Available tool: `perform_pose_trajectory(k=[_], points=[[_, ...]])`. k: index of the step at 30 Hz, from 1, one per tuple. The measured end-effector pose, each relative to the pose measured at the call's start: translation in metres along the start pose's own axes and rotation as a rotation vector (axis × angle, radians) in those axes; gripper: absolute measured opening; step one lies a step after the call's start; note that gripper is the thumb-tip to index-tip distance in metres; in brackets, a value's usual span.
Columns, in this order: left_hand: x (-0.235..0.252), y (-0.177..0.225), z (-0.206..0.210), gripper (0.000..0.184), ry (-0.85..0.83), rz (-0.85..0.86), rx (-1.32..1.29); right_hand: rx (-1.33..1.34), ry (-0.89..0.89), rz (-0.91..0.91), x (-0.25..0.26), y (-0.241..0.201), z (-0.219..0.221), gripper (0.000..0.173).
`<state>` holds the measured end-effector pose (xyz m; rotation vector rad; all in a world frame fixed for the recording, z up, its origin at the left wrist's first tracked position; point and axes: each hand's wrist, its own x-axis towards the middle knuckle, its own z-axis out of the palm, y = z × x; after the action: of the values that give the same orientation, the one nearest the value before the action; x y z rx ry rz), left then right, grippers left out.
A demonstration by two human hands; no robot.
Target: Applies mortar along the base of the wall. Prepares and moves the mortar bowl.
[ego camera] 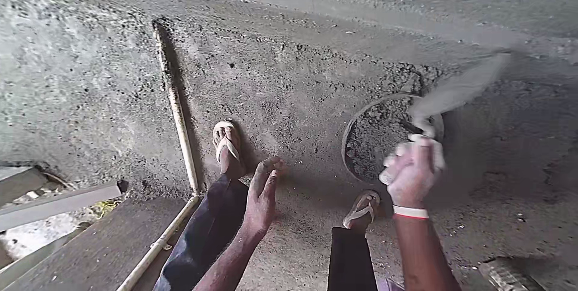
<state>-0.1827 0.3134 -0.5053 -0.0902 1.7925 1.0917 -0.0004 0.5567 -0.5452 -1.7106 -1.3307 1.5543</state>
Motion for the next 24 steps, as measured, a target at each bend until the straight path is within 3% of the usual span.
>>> perform_pose_trajectory(k=[3,5,7,9,10,11,14,17,20,24], points=[[0.001,-0.009,0.001,0.041,-0.013,0.009,0.022,-0.041,0.147,-0.312,0.022,-0.015,-0.078,0.026],[0.005,-0.020,0.002,0.041,-0.033,0.053,0.094,-0.095,0.297,-0.341,0.051,-0.005,-0.118,0.026],[0.003,-0.036,0.002,0.041,-0.054,0.078,0.201,-0.119,0.368,-0.057,0.071,0.030,-0.144,0.031],[-0.005,-0.050,0.007,0.043,-0.059,0.056,0.318,-0.073,0.318,0.439,0.085,0.062,-0.157,0.020],[-0.009,-0.055,0.012,0.044,-0.050,0.039,0.364,-0.023,0.230,0.619,0.090,0.067,-0.166,0.026],[-0.015,-0.061,0.018,0.045,-0.040,0.013,0.402,-0.003,0.163,0.661,0.091,0.063,-0.174,0.030],[-0.045,-0.078,0.048,0.045,-0.040,-0.072,0.519,0.086,0.135,0.395,0.062,0.044,-0.188,0.035],[-0.055,-0.078,0.090,0.046,-0.116,-0.079,0.634,0.181,0.238,0.173,0.057,0.065,-0.206,0.036],[-0.034,-0.071,0.141,0.047,-0.191,-0.038,0.756,0.176,0.354,0.334,0.055,0.105,-0.223,0.030],[0.074,-0.077,0.210,0.057,-0.196,-0.010,0.630,0.187,0.470,0.429,0.079,0.164,-0.249,0.043]])
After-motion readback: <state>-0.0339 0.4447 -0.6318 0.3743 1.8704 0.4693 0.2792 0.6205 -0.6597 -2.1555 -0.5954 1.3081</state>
